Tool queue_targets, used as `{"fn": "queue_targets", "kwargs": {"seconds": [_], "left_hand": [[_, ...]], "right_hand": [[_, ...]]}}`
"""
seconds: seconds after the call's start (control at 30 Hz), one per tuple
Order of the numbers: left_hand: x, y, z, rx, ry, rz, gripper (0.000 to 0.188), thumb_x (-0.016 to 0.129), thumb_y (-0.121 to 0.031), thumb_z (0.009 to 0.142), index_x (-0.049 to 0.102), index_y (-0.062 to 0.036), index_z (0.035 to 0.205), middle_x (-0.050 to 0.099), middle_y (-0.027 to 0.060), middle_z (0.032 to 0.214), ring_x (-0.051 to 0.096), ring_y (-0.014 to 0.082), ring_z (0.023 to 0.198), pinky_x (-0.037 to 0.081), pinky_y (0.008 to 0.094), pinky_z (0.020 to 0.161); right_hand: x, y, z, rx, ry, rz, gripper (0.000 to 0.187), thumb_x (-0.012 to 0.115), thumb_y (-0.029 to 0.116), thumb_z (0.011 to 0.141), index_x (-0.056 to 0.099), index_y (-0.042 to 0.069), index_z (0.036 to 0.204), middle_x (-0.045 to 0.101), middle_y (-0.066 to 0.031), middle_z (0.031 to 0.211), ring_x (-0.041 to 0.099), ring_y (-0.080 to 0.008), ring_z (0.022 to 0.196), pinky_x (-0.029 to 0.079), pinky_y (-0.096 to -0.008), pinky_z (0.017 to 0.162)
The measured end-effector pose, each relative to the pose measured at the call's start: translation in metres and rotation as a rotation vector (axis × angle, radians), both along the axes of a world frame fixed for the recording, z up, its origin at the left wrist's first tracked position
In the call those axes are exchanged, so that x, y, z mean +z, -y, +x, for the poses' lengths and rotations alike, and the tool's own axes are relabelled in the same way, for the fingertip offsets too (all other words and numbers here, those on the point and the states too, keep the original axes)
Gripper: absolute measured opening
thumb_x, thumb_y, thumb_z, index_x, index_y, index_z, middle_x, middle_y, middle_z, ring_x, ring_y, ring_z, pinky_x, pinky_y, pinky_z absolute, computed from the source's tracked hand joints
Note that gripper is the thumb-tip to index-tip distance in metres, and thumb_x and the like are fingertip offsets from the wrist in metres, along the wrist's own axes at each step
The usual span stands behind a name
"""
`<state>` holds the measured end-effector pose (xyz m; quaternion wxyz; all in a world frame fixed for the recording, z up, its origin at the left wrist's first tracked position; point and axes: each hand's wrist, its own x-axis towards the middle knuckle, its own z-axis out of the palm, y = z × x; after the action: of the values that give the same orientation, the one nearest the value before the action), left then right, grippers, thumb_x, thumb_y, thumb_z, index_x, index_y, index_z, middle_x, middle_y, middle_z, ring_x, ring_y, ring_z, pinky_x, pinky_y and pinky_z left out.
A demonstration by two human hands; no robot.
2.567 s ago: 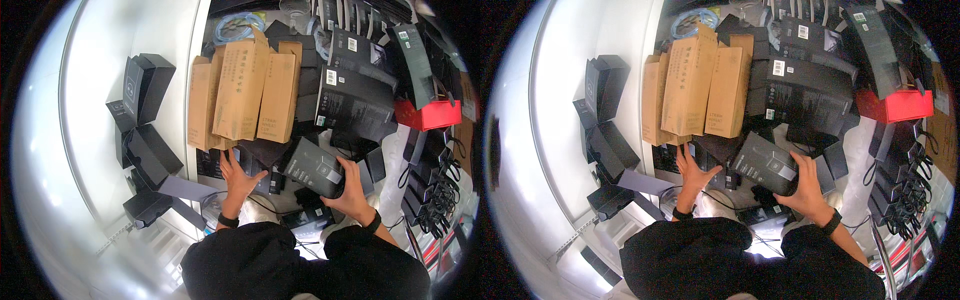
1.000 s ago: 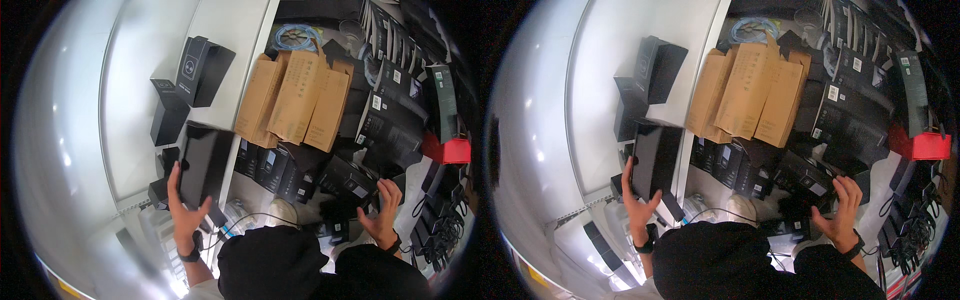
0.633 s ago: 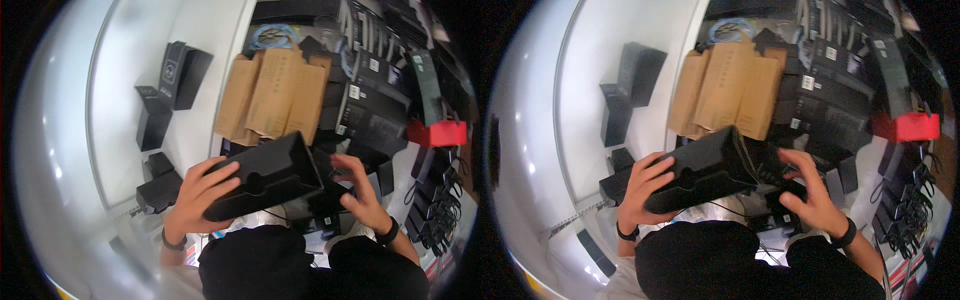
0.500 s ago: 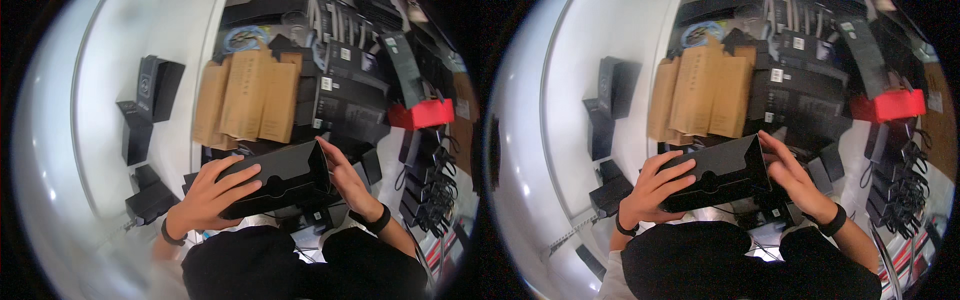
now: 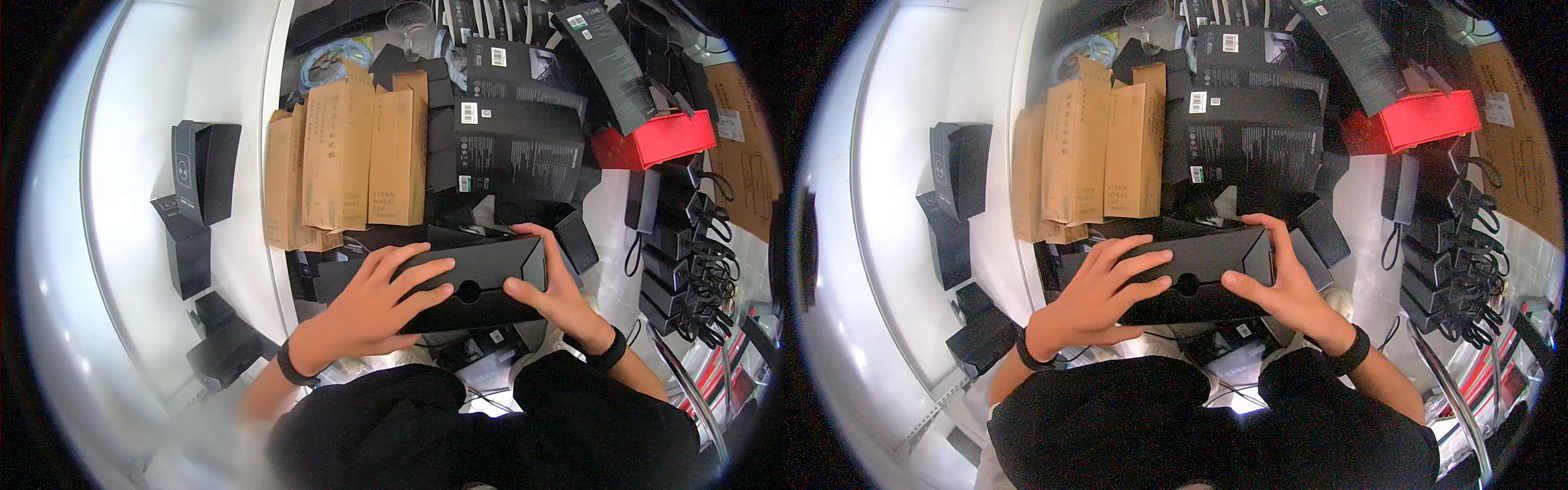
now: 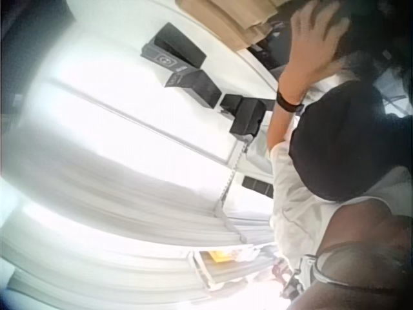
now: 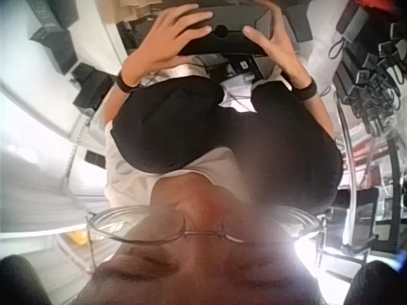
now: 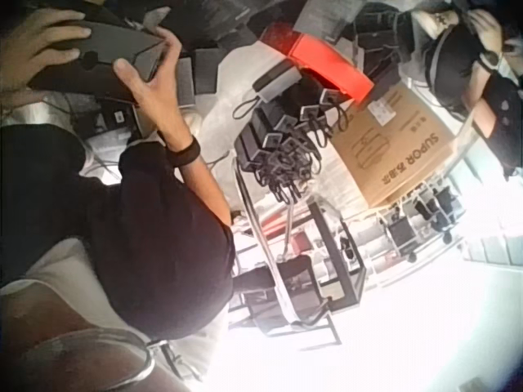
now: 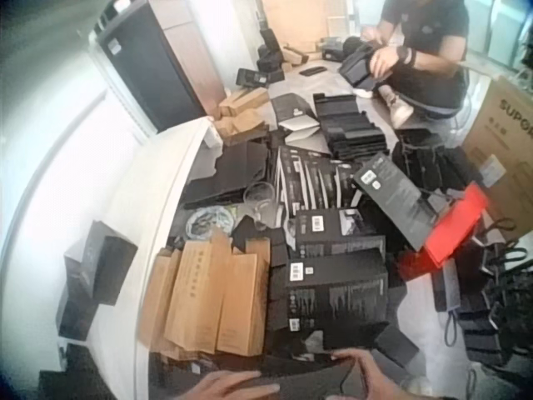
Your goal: The person sits on the floor and assembles small cardboard boxes by hand. They fold the flaps and tuck the tabs to form the box structure, then place the finished boxes into a pile. The person handles several boxes sequentially, picking up flat pieces and folding them into rectangular containers.
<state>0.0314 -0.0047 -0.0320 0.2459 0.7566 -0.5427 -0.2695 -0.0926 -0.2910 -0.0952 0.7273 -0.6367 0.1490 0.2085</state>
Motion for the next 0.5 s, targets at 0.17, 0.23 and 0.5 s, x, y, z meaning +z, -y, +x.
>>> {"fn": "queue_targets", "kwargs": {"seconds": [0.17, 0.23, 0.5], "left_hand": [[-0.02, 0.003, -0.019, 0.128, 0.008, -0.005, 0.089, 0.091, -0.03, 0.07, 0.052, -0.0106, 0.147, 0.04, 0.0191, 0.16, 0.039, 0.0443, 0.146, 0.037, 0.0568, 0.115], [-0.012, -0.004, -0.028, 0.263, -0.058, 0.0, 0.09, 0.09, -0.029, 0.073, 0.049, -0.007, 0.15, 0.04, 0.0222, 0.159, 0.039, 0.044, 0.147, 0.037, 0.0563, 0.115], [-0.056, -0.079, -0.091, 1.363, -0.761, 0.018, 0.056, 0.061, -0.022, 0.105, 0.042, -0.0027, 0.154, 0.05, 0.0151, 0.153, 0.053, 0.0312, 0.135, 0.038, 0.0417, 0.117]], "right_hand": [[-0.014, 0.01, -0.007, -0.035, -0.053, -0.009, 0.076, 0.083, 0.027, 0.091, 0.038, 0.009, 0.15, 0.055, -0.0111, 0.132, 0.053, -0.0205, 0.125, 0.042, -0.0344, 0.109], [-0.015, 0.022, -0.01, -0.045, -0.071, 0.005, 0.075, 0.083, 0.026, 0.09, 0.04, 0.01, 0.149, 0.055, -0.0101, 0.131, 0.054, -0.0201, 0.124, 0.043, -0.0339, 0.108], [-0.011, 0.061, -0.029, -0.145, -0.138, 0.055, 0.08, 0.085, 0.034, 0.084, 0.044, 0.01, 0.149, 0.052, -0.0085, 0.134, 0.05, -0.0209, 0.129, 0.036, -0.0337, 0.113]]}}
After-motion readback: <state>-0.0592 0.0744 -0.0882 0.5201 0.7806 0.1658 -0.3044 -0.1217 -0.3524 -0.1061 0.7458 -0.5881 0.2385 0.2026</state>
